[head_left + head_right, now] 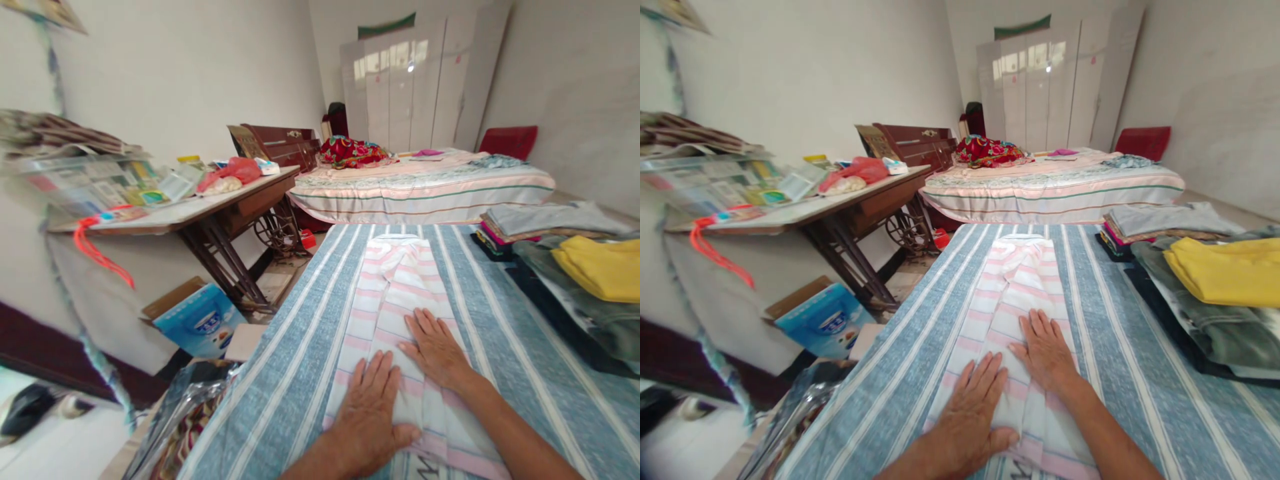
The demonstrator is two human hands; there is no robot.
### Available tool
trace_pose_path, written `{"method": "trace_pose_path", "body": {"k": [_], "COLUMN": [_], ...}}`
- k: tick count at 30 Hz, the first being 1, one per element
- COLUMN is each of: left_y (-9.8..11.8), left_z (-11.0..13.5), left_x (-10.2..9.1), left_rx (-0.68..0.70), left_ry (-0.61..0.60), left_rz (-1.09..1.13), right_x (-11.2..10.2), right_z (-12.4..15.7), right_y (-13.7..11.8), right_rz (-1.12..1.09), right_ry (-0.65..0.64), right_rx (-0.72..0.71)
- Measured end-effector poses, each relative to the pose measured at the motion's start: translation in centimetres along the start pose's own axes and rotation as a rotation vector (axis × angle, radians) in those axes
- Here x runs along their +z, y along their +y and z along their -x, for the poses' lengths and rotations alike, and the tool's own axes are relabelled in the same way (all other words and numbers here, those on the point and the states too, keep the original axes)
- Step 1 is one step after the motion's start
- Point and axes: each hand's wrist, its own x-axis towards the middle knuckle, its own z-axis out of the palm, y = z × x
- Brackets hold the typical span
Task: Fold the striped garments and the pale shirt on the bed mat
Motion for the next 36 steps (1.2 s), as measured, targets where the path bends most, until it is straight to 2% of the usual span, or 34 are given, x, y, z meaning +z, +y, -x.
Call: {"method": "trace_pose_path", "body": {"k": [36], "left_y": [0.06], "left_z": [-0.26], "left_x": [0.32], "left_rx": [-0.008], "left_ry": [0.045], "left_rz": [0.012], "right_x": [-0.54], "right_z": [0.17], "right_y": [-0.13], "right_rz": [-0.007], "right_ry": [-0.036], "right_rx": [0.008]}}
